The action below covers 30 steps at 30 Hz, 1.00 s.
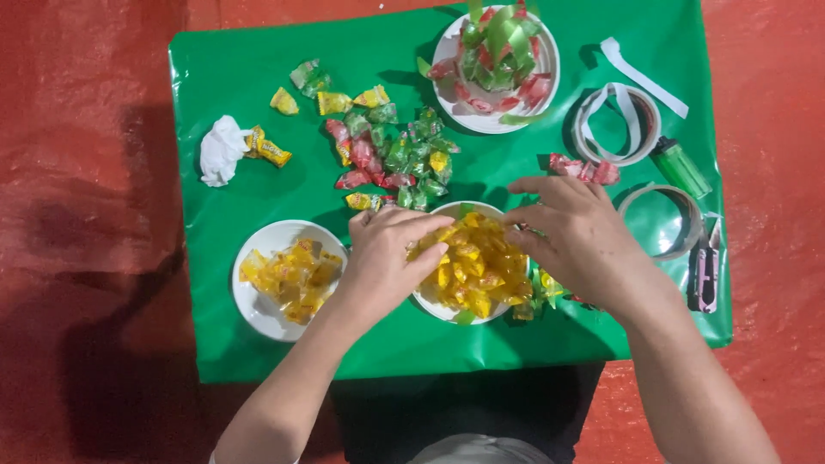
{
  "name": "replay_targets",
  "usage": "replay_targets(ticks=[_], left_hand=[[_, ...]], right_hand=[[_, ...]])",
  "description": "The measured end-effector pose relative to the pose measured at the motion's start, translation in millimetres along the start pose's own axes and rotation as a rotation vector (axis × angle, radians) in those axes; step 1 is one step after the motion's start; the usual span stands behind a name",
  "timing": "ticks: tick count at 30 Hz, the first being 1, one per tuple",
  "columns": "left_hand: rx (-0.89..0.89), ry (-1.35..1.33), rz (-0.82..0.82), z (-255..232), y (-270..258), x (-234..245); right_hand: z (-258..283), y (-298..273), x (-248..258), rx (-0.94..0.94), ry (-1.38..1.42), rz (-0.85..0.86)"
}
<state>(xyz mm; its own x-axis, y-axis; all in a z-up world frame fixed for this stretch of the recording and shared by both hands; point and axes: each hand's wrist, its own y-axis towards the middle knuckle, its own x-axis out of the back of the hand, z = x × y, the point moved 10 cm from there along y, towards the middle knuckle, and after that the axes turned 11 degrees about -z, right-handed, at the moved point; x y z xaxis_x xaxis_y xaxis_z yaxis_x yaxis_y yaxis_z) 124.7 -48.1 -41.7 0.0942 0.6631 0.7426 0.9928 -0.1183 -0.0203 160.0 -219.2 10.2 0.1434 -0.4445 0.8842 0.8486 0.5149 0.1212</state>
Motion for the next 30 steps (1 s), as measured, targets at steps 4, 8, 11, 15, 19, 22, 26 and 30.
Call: replay_targets(ticks=[4,8,11,15,19,22,26,30], left_hand=[[-0.031,0.040,-0.015,3,2,-4],[-0.040,0.010,-0.066,0,4,2],[-0.081,0.010,-0.120,-5,8,7],[-0.113,0.022,-0.115,-11,18,4],[-0.107,0.039,-0.048,-15,19,-8],[-0.074,0.039,-0.014,-24,16,-4],[-0.092,0.037,0.013,-31,13,3],[-0.112,0.024,-0.006,-33,13,9]], right_hand=[[-4,-11,-1,-0.053,0.064,0.013],[-4,-14,-5,-0.025,0.079,-0.017],[-11,-13,-12,-0.041,0.071,-0.028],[-12,-9,-17,-0.032,0.064,-0.048],[-10,-9,-18,-0.022,0.090,-0.054],[-10,-10,-19,-0.041,0.120,-0.055],[-7,-10,-14,-0.034,0.128,-0.081],[-3,-11,-6,-0.028,0.141,-0.130]])
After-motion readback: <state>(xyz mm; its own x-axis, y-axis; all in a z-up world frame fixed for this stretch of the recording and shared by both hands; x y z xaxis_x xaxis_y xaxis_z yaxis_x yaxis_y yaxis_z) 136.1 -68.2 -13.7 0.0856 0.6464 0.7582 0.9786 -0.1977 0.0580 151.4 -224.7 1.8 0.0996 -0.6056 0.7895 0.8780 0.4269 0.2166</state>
